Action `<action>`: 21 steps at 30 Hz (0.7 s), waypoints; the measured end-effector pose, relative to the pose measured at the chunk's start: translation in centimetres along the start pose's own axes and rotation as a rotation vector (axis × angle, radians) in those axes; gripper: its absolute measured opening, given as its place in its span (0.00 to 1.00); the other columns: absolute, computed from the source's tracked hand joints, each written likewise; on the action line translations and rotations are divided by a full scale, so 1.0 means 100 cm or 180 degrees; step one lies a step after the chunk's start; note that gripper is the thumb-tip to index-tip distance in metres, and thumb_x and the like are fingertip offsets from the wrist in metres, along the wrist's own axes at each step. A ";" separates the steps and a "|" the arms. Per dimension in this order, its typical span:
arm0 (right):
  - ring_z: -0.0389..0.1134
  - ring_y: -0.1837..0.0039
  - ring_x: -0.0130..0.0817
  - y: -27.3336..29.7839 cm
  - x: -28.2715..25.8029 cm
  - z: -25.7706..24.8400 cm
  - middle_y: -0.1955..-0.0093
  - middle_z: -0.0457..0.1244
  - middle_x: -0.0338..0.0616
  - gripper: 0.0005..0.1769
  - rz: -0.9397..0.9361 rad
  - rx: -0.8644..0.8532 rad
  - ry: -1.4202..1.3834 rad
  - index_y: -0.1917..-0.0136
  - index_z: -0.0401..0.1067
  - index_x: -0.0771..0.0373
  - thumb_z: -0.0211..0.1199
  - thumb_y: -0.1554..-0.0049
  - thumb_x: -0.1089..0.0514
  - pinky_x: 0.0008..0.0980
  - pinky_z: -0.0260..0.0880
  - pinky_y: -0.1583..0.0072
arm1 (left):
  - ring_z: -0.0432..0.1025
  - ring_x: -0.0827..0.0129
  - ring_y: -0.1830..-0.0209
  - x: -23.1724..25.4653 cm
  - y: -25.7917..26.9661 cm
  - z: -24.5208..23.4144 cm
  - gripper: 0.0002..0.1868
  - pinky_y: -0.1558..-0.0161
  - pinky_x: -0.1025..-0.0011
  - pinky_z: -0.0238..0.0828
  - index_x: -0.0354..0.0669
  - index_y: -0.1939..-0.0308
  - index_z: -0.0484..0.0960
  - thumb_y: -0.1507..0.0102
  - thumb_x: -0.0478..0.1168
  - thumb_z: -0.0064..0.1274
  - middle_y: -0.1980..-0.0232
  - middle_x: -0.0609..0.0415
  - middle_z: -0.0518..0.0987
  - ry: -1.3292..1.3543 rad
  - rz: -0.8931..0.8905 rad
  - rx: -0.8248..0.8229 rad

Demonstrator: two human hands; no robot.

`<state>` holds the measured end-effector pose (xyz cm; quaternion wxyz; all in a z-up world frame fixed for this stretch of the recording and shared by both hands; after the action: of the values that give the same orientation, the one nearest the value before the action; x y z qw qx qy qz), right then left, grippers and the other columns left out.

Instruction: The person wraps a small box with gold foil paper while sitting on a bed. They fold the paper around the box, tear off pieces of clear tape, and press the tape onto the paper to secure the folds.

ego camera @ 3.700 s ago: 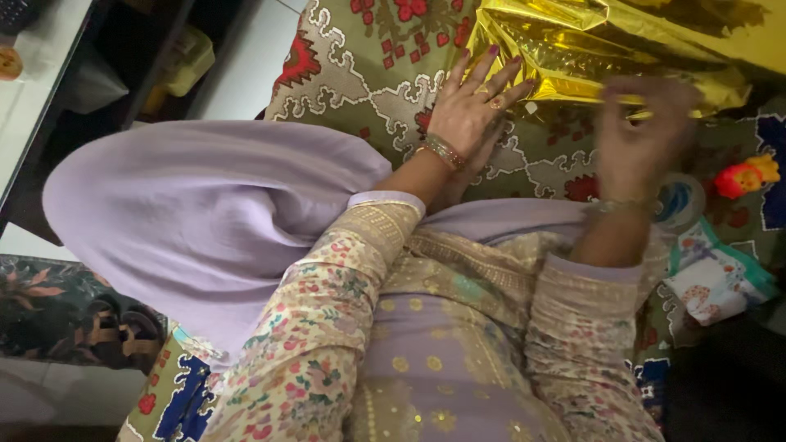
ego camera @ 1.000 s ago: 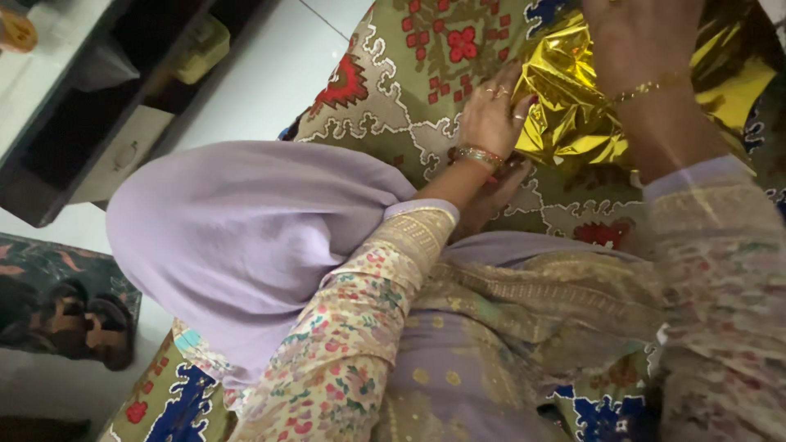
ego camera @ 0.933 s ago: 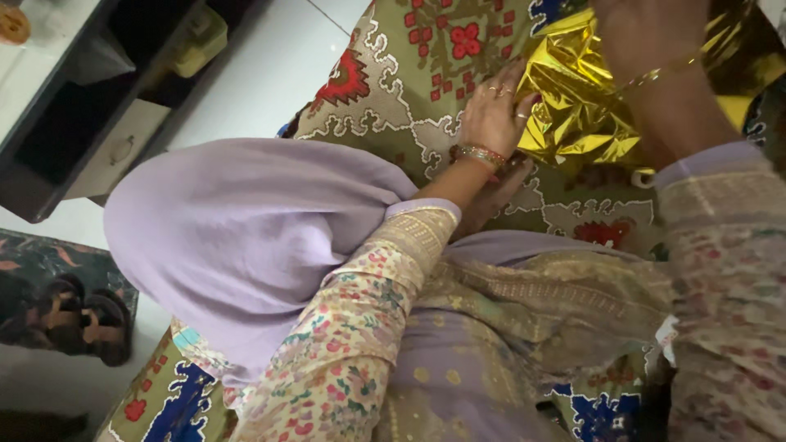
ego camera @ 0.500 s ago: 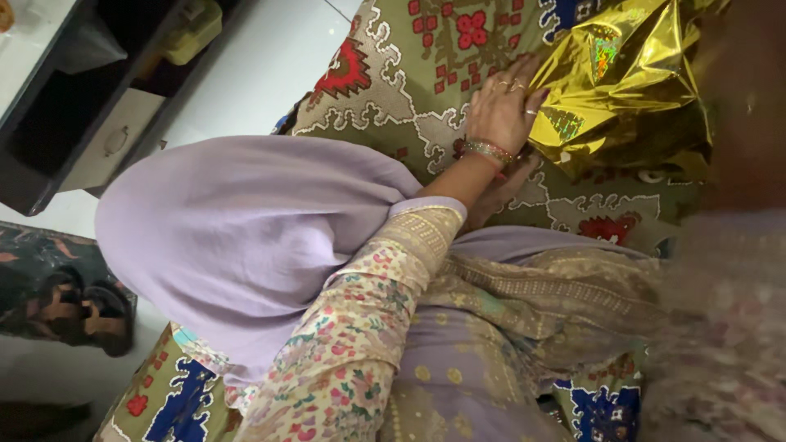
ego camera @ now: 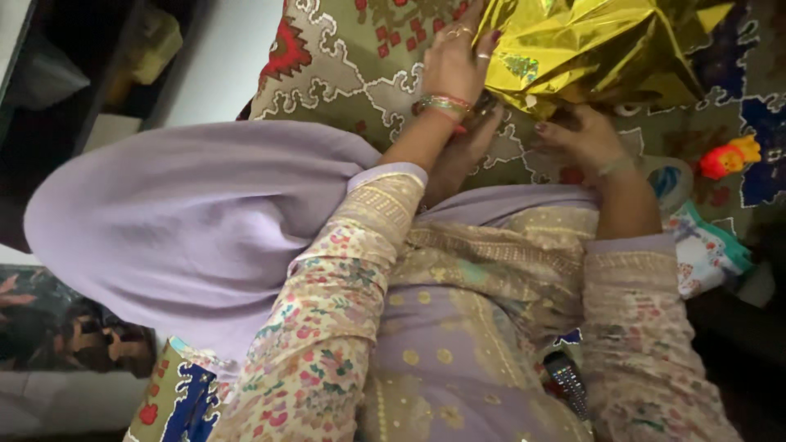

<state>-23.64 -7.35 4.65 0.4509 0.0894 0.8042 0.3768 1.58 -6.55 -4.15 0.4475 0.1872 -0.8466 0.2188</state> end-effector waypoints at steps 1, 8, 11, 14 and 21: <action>0.75 0.47 0.39 -0.007 -0.001 0.001 0.42 0.69 0.50 0.36 -0.0118 -0.0050 -0.0348 0.30 0.61 0.70 0.71 0.45 0.56 0.35 0.76 0.47 | 0.75 0.47 0.49 0.000 -0.003 -0.002 0.27 0.49 0.51 0.71 0.44 0.37 0.78 0.36 0.53 0.52 0.52 0.43 0.83 0.0112 0.0023 0.0000; 0.74 0.40 0.44 -0.031 0.013 0.024 0.40 0.68 0.55 0.28 -0.0550 -0.0408 -0.1493 0.33 0.61 0.74 0.68 0.43 0.71 0.39 0.77 0.36 | 0.75 0.44 0.46 0.008 -0.010 -0.015 0.24 0.43 0.54 0.72 0.42 0.38 0.77 0.32 0.52 0.51 0.47 0.39 0.81 0.0379 -0.0094 -0.0048; 0.73 0.37 0.46 -0.043 0.001 0.037 0.37 0.66 0.58 0.26 -0.0814 -0.0658 -0.1641 0.33 0.60 0.76 0.69 0.39 0.70 0.43 0.76 0.34 | 0.73 0.42 0.41 0.007 -0.006 -0.032 0.23 0.40 0.54 0.71 0.41 0.37 0.74 0.30 0.50 0.49 0.41 0.37 0.80 0.0497 0.0082 0.0313; 0.70 0.34 0.43 -0.052 -0.020 0.054 0.33 0.65 0.51 0.31 -0.0859 -0.0532 -0.1372 0.30 0.62 0.65 0.71 0.43 0.62 0.44 0.74 0.34 | 0.74 0.43 0.39 -0.005 -0.014 -0.053 0.23 0.37 0.56 0.72 0.40 0.36 0.75 0.29 0.51 0.46 0.39 0.37 0.80 0.0450 -0.0352 0.0399; 0.60 0.28 0.43 -0.056 -0.033 0.036 0.32 0.62 0.44 0.31 -0.0171 0.0285 -0.2098 0.35 0.66 0.56 0.76 0.46 0.46 0.47 0.65 0.31 | 0.73 0.42 0.37 -0.013 -0.019 -0.058 0.31 0.35 0.57 0.69 0.34 0.33 0.72 0.28 0.57 0.46 0.38 0.33 0.78 0.0359 -0.0254 0.0583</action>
<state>-17.74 -11.02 1.84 0.6921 0.2050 0.6329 0.2799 7.13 -4.85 -1.91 0.4839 0.2483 -0.7884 0.2874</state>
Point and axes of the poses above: each hand's wrist, its own y-axis away from the middle knuckle, its own z-axis out of the palm, x = y × z, the point moved 1 cm from there along -y, towards the middle knuckle
